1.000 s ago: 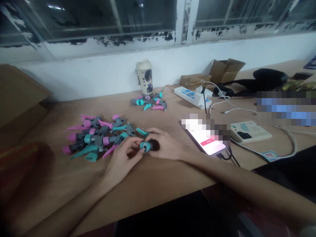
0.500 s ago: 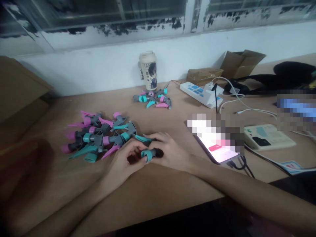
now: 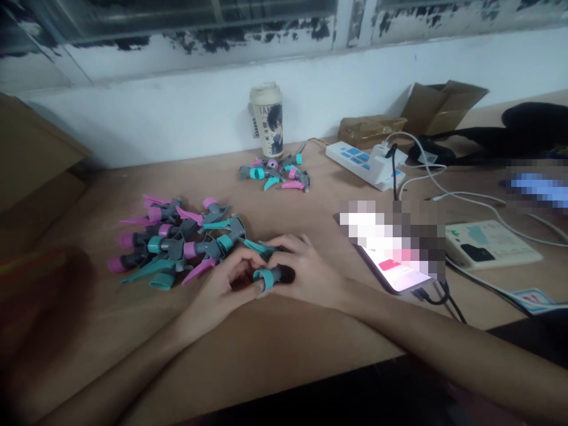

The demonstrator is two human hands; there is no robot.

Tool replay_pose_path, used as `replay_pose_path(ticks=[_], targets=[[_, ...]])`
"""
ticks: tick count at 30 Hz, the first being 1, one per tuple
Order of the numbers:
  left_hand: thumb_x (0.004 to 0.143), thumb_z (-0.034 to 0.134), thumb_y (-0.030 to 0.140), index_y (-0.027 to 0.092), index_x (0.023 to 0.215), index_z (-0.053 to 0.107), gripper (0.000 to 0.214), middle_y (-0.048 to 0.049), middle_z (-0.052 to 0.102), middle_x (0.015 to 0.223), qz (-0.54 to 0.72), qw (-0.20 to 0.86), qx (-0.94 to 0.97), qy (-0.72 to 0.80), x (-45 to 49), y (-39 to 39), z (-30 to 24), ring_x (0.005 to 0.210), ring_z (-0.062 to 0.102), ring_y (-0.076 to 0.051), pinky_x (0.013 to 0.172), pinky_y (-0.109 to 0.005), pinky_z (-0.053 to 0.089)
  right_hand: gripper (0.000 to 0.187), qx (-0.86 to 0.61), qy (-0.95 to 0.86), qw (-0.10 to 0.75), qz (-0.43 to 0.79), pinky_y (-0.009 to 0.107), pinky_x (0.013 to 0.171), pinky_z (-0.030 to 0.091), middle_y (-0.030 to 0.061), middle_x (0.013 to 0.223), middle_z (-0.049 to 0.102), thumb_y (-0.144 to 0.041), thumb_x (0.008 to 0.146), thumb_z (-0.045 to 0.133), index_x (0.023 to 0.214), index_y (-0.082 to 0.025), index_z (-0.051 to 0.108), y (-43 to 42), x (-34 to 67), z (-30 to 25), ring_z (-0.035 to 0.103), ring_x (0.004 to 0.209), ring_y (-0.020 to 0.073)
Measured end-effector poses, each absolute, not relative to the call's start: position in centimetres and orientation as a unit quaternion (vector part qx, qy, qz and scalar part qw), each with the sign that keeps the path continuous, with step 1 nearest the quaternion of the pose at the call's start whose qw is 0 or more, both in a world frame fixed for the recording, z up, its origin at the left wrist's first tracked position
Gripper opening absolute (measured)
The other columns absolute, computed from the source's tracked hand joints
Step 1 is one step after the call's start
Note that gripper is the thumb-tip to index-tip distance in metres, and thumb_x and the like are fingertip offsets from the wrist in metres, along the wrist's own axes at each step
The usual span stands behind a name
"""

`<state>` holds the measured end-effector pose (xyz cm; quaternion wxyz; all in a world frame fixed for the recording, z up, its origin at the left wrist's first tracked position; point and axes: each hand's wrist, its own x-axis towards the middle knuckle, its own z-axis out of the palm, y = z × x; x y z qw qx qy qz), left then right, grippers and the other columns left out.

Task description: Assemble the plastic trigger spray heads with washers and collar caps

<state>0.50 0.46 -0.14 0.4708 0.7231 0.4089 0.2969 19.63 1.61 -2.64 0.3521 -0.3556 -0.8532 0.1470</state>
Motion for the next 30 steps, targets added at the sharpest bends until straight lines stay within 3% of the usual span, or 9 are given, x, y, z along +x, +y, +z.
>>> replay_pose_path(ticks=[6,14,30], targets=[[0.075,0.060,0.016,0.019,0.089,0.051,0.017,0.0016,0.053,0.080,0.274,0.489,0.720,0.410,0.38,0.53,0.28,0.066,0.049,-0.010,0.058,-0.022,0.040,0.035,-0.335,-0.857,0.350,0.178,0.040,0.090,0.037,0.0057,0.113,0.058,-0.049,0.064,0.073,0.085,-0.023,0.061,1.41,19.69,-2.63,0.054,0.105,0.0214],[0.074,0.059,0.014,0.019,0.087,0.051,0.017,0.0023,0.052,0.078,0.257,0.507,0.718,0.402,0.33,0.55,0.75,0.067,0.051,-0.010,0.059,-0.022,0.041,0.024,-0.347,-0.853,0.345,0.183,0.041,0.088,0.039,0.0061,0.112,0.058,-0.044,0.070,0.070,0.081,-0.023,0.065,0.98,19.55,-2.35,0.054,0.103,0.0224],[0.076,0.058,0.016,0.020,0.084,0.050,0.012,0.0042,0.055,0.072,0.261,0.514,0.696,0.428,0.73,0.54,0.82,0.059,0.050,-0.009,0.053,-0.021,0.039,0.022,-0.351,-0.855,0.352,0.148,0.040,0.087,0.035,0.0054,0.109,0.058,-0.045,0.071,0.069,0.078,-0.024,0.065,1.08,19.43,-2.20,0.053,0.102,0.0224]])
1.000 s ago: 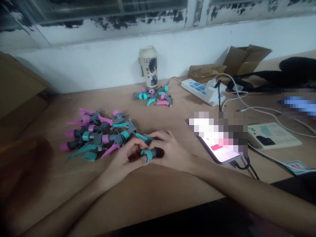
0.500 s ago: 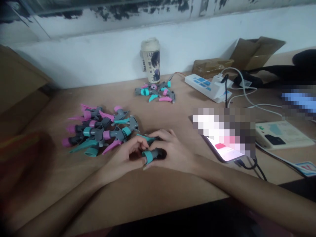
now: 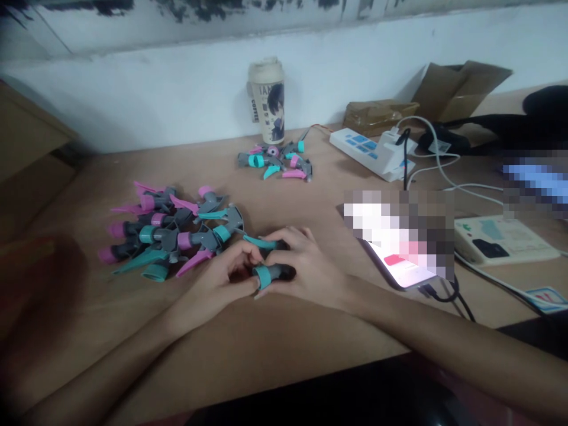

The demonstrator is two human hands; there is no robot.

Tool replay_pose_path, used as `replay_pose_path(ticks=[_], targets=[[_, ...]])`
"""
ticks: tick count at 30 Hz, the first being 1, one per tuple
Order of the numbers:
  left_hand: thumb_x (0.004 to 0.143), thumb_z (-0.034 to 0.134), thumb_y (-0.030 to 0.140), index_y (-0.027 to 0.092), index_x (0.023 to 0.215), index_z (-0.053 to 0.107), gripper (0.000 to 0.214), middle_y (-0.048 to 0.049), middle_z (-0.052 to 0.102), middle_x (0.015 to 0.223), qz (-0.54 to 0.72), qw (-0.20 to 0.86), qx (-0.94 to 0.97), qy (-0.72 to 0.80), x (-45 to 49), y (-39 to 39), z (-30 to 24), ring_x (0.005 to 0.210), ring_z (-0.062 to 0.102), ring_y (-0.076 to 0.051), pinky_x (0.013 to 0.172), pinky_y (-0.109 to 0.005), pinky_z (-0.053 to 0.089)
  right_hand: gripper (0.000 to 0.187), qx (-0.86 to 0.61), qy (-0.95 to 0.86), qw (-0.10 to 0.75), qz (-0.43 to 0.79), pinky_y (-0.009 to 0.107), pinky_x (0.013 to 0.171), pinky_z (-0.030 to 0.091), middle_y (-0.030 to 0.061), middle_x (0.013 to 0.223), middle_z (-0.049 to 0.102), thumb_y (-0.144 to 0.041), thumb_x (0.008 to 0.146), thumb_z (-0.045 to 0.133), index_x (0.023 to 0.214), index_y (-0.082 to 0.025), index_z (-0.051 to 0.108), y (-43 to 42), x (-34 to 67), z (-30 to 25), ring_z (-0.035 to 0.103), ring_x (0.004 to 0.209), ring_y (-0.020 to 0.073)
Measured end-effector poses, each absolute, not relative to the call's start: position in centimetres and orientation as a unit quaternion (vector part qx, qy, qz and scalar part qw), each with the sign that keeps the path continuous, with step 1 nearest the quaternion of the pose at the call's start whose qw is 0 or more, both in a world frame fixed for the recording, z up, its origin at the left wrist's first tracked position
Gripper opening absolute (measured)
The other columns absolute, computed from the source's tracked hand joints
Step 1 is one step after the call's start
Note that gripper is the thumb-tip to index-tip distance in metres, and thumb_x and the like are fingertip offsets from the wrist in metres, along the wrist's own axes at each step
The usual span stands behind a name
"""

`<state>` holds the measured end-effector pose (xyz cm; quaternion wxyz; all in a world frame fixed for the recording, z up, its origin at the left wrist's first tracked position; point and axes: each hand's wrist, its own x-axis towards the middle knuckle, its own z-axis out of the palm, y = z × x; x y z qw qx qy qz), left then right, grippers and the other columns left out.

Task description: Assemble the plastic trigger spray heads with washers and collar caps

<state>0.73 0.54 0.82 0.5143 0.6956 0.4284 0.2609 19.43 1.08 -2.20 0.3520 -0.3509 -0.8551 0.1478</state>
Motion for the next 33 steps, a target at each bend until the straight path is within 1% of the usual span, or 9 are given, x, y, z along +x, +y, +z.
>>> replay_pose_path(ticks=[5,12,15,18,20,27,29,33], targets=[[0.074,0.059,0.016,0.019,0.082,0.050,0.013,0.0028,0.054,0.075,0.280,0.478,0.707,0.440,1.0,0.5,0.5,0.063,0.051,-0.010,0.056,-0.022,0.041,0.020,-0.357,-0.854,0.352,0.138,0.040,0.088,0.033,0.0043,0.112,0.058,-0.043,0.075,0.065,0.080,-0.024,0.062,1.1,19.3,-2.4,0.052,0.105,0.0220],[0.077,0.057,0.017,0.020,0.085,0.049,0.012,0.0000,0.054,0.084,0.272,0.415,0.745,0.445,0.9,0.3,0.3,0.074,0.053,-0.013,0.062,-0.025,0.043,0.020,-0.367,-0.860,0.336,0.107,0.040,0.086,0.030,0.0045,0.111,0.057,-0.043,0.077,0.063,0.081,-0.024,0.063,1.1,19.4,-2.5,0.051,0.104,0.0218],[0.078,0.055,0.018,0.019,0.087,0.050,0.010,-0.0007,0.055,0.086,0.278,0.398,0.745,0.457,1.0,0.1,0.2,0.077,0.053,-0.014,0.064,-0.025,0.043,0.021,-0.378,-0.855,0.342,0.099,0.040,0.087,0.030,0.0057,0.111,0.058,-0.044,0.078,0.063,0.081,-0.023,0.064,1.0,19.4,-2.4,0.051,0.105,0.0223],[0.080,0.053,0.020,0.020,0.090,0.050,0.011,-0.0010,0.056,0.087,0.294,0.393,0.736,0.467,1.0,0.0,-0.1,0.078,0.055,-0.014,0.064,-0.025,0.043,0.021,-0.396,-0.844,0.351,0.087,0.040,0.087,0.031,0.0066,0.111,0.058,-0.042,0.078,0.063,0.085,-0.023,0.065,0.8,19.4,-2.3,0.051,0.107,0.0228],[0.081,0.053,0.022,0.020,0.091,0.049,0.010,-0.0010,0.057,0.086,0.302,0.400,0.726,0.471,0.9,0.0,-0.2,0.077,0.056,-0.014,0.064,-0.025,0.043,0.021,-0.408,-0.838,0.355,0.079,0.040,0.087,0.031,0.0073,0.112,0.058,-0.042,0.078,0.064,0.086,-0.022,0.065,0.7,19.3,-2.2,0.051,0.107,0.0229],[0.079,0.056,0.025,0.019,0.085,0.049,0.011,0.0000,0.058,0.079,0.302,0.430,0.699,0.486,0.9,0.1,0.0,0.072,0.057,-0.013,0.060,-0.023,0.042,0.020,-0.425,-0.830,0.355,0.064,0.041,0.085,0.031,0.0080,0.106,0.058,-0.040,0.077,0.064,0.079,-0.020,0.065,0.2,19.1,-2.0,0.053,0.102,0.0221],[0.078,0.056,0.023,0.018,0.083,0.049,0.010,0.0005,0.058,0.078,0.302,0.412,0.701,0.498,1.0,0.1,0.2,0.069,0.056,-0.012,0.059,-0.022,0.043,0.018,-0.429,-0.828,0.357,0.058,0.041,0.084,0.031,0.0077,0.105,0.058,-0.039,0.077,0.065,0.079,-0.020,0.064,0.1,19.1,-2.1,0.053,0.101,0.0219],[0.075,0.055,0.018,0.018,0.077,0.053,0.004,0.0011,0.057,0.076,0.284,0.323,0.729,0.532,1.0,0.0,0.5,0.067,0.055,-0.012,0.059,-0.023,0.042,0.017,-0.435,-0.823,0.364,0.032,0.041,0.084,0.030,0.0073,0.106,0.058,-0.037,0.074,0.068,0.077,-0.020,0.064,0.1,19.1,-2.1,0.053,0.098,0.0222]])
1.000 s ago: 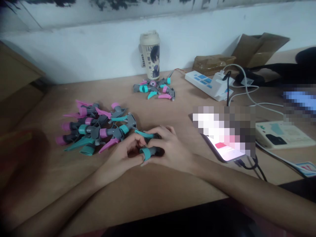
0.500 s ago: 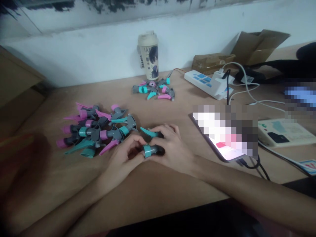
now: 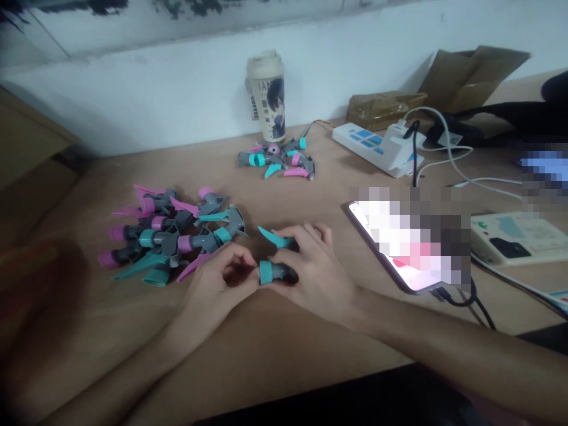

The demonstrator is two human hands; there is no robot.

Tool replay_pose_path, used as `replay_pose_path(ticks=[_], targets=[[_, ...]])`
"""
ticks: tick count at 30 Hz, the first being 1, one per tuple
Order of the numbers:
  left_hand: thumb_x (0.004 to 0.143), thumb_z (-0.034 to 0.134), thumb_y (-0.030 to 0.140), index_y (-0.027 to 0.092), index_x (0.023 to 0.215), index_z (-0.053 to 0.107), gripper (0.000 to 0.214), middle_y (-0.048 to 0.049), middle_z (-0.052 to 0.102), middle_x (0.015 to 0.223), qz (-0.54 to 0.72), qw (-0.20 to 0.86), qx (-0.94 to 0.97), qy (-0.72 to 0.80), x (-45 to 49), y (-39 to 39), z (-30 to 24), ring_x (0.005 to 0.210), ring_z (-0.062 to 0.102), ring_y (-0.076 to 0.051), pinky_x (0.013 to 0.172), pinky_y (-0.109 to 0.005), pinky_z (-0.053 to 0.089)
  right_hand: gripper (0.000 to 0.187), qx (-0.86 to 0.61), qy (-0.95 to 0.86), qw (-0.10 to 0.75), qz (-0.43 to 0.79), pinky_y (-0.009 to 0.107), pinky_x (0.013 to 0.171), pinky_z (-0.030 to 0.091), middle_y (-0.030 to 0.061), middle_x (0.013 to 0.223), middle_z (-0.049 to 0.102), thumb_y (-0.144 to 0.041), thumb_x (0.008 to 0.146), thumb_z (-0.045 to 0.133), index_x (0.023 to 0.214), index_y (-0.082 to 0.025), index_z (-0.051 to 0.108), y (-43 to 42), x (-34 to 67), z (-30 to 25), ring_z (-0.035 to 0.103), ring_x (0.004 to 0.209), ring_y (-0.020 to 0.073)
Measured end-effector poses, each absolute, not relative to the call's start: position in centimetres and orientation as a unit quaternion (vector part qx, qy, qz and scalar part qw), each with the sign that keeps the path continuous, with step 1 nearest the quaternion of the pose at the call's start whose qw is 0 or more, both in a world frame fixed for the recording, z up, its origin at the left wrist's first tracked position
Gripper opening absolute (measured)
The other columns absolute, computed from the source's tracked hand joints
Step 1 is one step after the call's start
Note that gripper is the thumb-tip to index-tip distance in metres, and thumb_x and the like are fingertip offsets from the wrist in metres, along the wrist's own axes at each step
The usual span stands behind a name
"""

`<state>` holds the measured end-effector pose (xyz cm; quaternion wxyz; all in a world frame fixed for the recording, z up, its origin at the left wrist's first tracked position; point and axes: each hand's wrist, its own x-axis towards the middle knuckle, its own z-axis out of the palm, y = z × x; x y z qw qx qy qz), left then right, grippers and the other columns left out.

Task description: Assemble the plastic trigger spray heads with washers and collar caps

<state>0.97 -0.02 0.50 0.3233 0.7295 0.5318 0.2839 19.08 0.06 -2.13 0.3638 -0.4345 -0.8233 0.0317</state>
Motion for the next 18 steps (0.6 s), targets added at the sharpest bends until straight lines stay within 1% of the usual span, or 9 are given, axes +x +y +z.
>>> replay_pose_path(ticks=[1,3,8,14,18], targets=[[0.075,0.055,0.019,0.018,0.075,0.054,0.002,0.0011,0.057,0.075,0.270,0.305,0.737,0.539,0.9,0.0,0.6,0.067,0.055,-0.012,0.060,-0.023,0.041,0.017,-0.436,-0.822,0.366,0.019,0.042,0.085,0.030,0.0074,0.106,0.058,-0.036,0.073,0.069,0.077,-0.020,0.064,0.0,19.0,-2.1,0.053,0.097,0.0223],[0.076,0.055,0.022,0.018,0.072,0.058,0.006,0.0016,0.058,0.072,0.237,0.284,0.748,0.551,0.8,-0.1,0.9,0.067,0.055,-0.013,0.060,-0.024,0.040,0.016,-0.437,-0.819,0.370,-0.009,0.042,0.085,0.030,0.0082,0.107,0.058,-0.034,0.072,0.070,0.079,-0.020,0.065,-0.2,18.9,-2.1,0.053,0.095,0.0230],[0.078,0.054,0.022,0.020,0.071,0.063,0.012,0.0034,0.059,0.068,0.192,0.276,0.768,0.545,0.6,-0.5,1.6,0.062,0.054,-0.011,0.058,-0.024,0.037,0.017,-0.431,-0.823,0.367,-0.050,0.043,0.086,0.030,0.0099,0.107,0.058,-0.030,0.072,0.069,0.084,-0.019,0.066,-0.7,18.6,-1.9,0.052,0.094,0.0247],[0.077,0.053,0.017,0.019,0.067,0.062,0.013,0.0025,0.056,0.069,0.192,0.215,0.771,0.567,1.1,-1.0,1.8,0.064,0.052,-0.012,0.058,-0.025,0.035,0.020,-0.431,-0.829,0.355,-0.039,0.043,0.087,0.029,0.0092,0.110,0.057,-0.031,0.073,0.068,0.091,-0.021,0.066,-0.5,18.6,-1.9,0.051,0.097,0.0247],[0.076,0.054,0.016,0.018,0.066,0.060,0.012,0.0025,0.054,0.068,0.213,0.194,0.774,0.564,1.2,-1.0,1.4,0.063,0.051,-0.012,0.057,-0.024,0.035,0.018,-0.435,-0.829,0.351,-0.028,0.044,0.088,0.028,0.0079,0.109,0.058,-0.034,0.075,0.067,0.089,-0.022,0.067,-0.2,18.6,-1.9,0.052,0.098,0.0238]])
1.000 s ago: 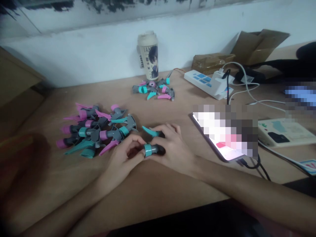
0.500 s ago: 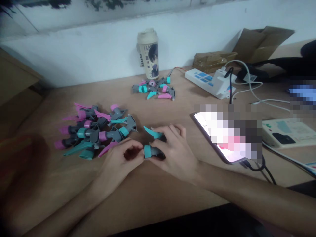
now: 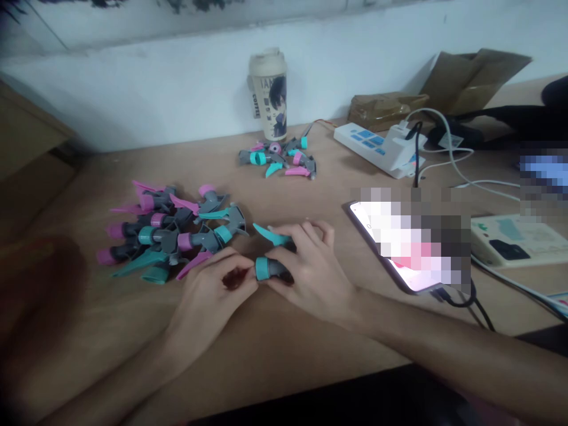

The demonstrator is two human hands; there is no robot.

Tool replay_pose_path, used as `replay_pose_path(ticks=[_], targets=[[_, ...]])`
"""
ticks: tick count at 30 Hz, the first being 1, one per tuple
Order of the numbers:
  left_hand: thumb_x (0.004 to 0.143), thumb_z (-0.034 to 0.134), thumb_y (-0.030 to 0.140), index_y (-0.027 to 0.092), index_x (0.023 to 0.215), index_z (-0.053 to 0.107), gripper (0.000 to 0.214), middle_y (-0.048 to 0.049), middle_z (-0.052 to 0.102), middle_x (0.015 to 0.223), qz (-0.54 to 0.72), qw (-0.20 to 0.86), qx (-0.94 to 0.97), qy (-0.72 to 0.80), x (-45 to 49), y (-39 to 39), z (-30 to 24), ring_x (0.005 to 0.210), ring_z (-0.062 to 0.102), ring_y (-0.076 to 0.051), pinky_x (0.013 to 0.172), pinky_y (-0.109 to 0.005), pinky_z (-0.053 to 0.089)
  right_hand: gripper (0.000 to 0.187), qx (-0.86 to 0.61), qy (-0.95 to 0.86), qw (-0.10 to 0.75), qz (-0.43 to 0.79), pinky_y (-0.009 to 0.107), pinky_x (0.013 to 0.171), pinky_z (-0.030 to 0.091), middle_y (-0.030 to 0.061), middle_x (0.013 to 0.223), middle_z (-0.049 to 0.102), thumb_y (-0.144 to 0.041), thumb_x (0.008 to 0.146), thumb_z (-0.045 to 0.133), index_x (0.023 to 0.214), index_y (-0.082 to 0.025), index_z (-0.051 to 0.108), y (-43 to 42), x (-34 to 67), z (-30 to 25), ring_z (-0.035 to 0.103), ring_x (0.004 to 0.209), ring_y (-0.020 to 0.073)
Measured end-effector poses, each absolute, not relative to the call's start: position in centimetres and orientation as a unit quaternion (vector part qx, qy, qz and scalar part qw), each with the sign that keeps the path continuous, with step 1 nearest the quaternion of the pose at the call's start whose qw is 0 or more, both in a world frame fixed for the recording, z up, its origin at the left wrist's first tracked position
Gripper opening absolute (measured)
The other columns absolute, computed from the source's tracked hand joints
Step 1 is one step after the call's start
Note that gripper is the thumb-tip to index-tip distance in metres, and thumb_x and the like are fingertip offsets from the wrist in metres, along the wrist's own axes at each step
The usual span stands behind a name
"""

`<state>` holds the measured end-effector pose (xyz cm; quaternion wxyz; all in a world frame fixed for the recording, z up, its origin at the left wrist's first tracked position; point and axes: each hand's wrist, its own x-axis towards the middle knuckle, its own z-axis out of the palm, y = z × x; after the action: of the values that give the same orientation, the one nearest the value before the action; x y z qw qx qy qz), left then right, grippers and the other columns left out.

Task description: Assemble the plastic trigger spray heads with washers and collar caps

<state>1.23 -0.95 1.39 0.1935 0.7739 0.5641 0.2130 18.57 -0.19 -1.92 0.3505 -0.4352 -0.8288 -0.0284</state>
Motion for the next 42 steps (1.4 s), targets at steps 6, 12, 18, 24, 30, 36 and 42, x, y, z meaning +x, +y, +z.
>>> replay_pose_path(ticks=[6,12,18,24,30,36,42], targets=[[0.076,0.055,0.017,0.018,0.066,0.060,0.011,0.0029,0.054,0.068,0.274,0.171,0.749,0.578,-0.1,0.1,1.2,0.061,0.049,-0.010,0.060,-0.024,0.038,0.026,-0.483,-0.799,0.359,-0.004,0.048,0.091,0.031,0.0097,0.108,0.058,-0.044,0.074,0.067,0.085,-0.020,0.066,0.2,19.4,-1.2,0.054,0.103,0.0264],[0.082,0.051,0.025,0.018,0.071,0.057,0.014,0.0029,0.053,0.065,0.356,0.388,0.671,0.522,-0.3,0.5,1.8,0.055,0.050,-0.009,0.052,-0.021,0.042,0.031,-0.477,-0.767,0.384,0.193,0.043,0.092,0.044,0.0071,0.114,0.059,-0.045,0.074,0.066,0.095,-0.023,0.062,0.7,20.0,-1.1,0.056,0.108,0.0240],[0.082,0.054,0.025,0.017,0.067,0.057,0.017,0.0033,0.051,0.060,0.361,0.473,0.647,0.477,0.3,-0.1,2.5,0.051,0.047,-0.007,0.050,-0.020,0.040,0.034,-0.392,-0.788,0.391,0.268,0.039,0.099,0.042,0.0076,0.128,0.053,-0.040,0.077,0.064,0.105,-0.023,0.058,0.6,19.6,-1.6,0.051,0.118,0.0215],[0.078,0.061,0.023,0.015,0.064,0.059,0.016,0.0025,0.055,0.061,0.324,0.456,0.668,0.491,0.5,0.1,2.1,0.053,0.047,-0.008,0.047,-0.019,0.037,0.036,-0.375,-0.794,0.379,0.291,0.038,0.103,0.038,0.0083,0.130,0.050,-0.039,0.077,0.065,0.108,-0.022,0.057,0.5,19.5,-1.6,0.047,0.122,0.0206],[0.076,0.065,0.025,0.016,0.066,0.055,0.017,0.0014,0.058,0.065,0.344,0.436,0.659,0.507,0.4,0.2,1.6,0.058,0.051,-0.009,0.051,-0.019,0.040,0.033,-0.371,-0.796,0.376,0.296,0.038,0.102,0.040,0.0081,0.130,0.049,-0.039,0.078,0.064,0.106,-0.022,0.058,0.4,19.6,-1.9,0.046,0.123,0.0205],[0.078,0.062,0.021,0.020,0.079,0.063,0.002,-0.0001,0.056,0.077,0.353,0.355,0.727,0.470,0.1,-0.1,1.1,0.067,0.055,-0.011,0.057,-0.021,0.044,0.032,-0.366,-0.801,0.380,0.281,0.038,0.097,0.044,0.0093,0.127,0.051,-0.038,0.078,0.063,0.105,-0.022,0.058,0.4,19.6,-1.8,0.050,0.119,0.0216],[0.075,0.065,0.019,0.022,0.084,0.065,0.009,0.0003,0.055,0.079,0.348,0.305,0.770,0.440,0.1,-0.1,1.2,0.064,0.053,-0.009,0.053,-0.018,0.044,0.030,-0.352,-0.813,0.379,0.267,0.041,0.096,0.044,0.0101,0.126,0.051,-0.034,0.079,0.062,0.106,-0.022,0.056,0.5,19.8,-2.1,0.049,0.120,0.0233]])
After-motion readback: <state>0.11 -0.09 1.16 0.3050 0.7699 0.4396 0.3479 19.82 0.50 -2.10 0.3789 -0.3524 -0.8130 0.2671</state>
